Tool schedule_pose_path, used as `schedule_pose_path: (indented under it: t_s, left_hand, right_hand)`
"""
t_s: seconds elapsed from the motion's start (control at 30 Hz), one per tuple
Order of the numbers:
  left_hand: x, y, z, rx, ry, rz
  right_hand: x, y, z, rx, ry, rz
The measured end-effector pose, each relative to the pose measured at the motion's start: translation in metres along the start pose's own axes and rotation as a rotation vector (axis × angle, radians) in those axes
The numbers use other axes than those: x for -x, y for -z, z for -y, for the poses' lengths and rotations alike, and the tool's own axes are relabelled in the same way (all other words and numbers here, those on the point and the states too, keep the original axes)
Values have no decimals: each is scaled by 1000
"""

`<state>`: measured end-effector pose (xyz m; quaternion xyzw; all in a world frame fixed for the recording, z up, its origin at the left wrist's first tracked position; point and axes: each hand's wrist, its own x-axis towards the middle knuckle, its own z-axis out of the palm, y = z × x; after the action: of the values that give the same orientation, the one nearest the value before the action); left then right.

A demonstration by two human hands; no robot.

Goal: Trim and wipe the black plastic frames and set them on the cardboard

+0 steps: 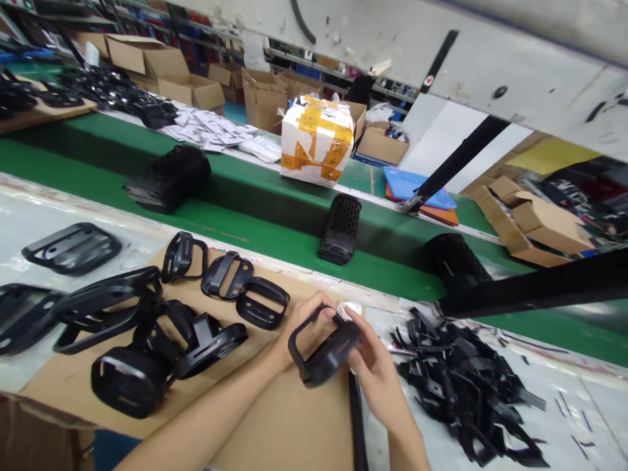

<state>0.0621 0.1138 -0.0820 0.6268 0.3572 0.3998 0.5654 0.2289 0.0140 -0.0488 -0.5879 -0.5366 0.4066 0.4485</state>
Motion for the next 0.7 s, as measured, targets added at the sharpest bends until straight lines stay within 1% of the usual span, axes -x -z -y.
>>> schedule_pose_path:
  t_s: [0.07, 0.2, 0.3, 0.4, 0.47, 0.53, 0.63, 0.7]
  left_hand:
    - [-1, 2, -1, -6, -26, -40]
    - [-2, 5, 5, -20, -56, -96]
    - [-3, 4, 12, -2, -66, -108]
    - [-5, 2, 15, 34, -20, -74]
    - [-7, -1, 15, 42, 13, -25]
    - [-9, -4, 14, 77, 34, 11]
    - [-11, -7, 9, 246, 103, 35]
    - [-12, -7, 2, 380, 180, 53]
  right_hand:
    - [-20, -4, 0, -20, 66, 67]
    - [-50, -11, 1, 66, 218, 71]
    - [-58, -16, -1, 96, 319, 30]
    - [-57, -21, -13, 110, 359, -48]
    - [-54, -23, -23, 106, 323, -133]
    - [-53, -25, -31, 100, 258, -240]
    - [-54, -24, -36, 93, 153, -373]
    - [-56, -20, -37, 145, 66, -422]
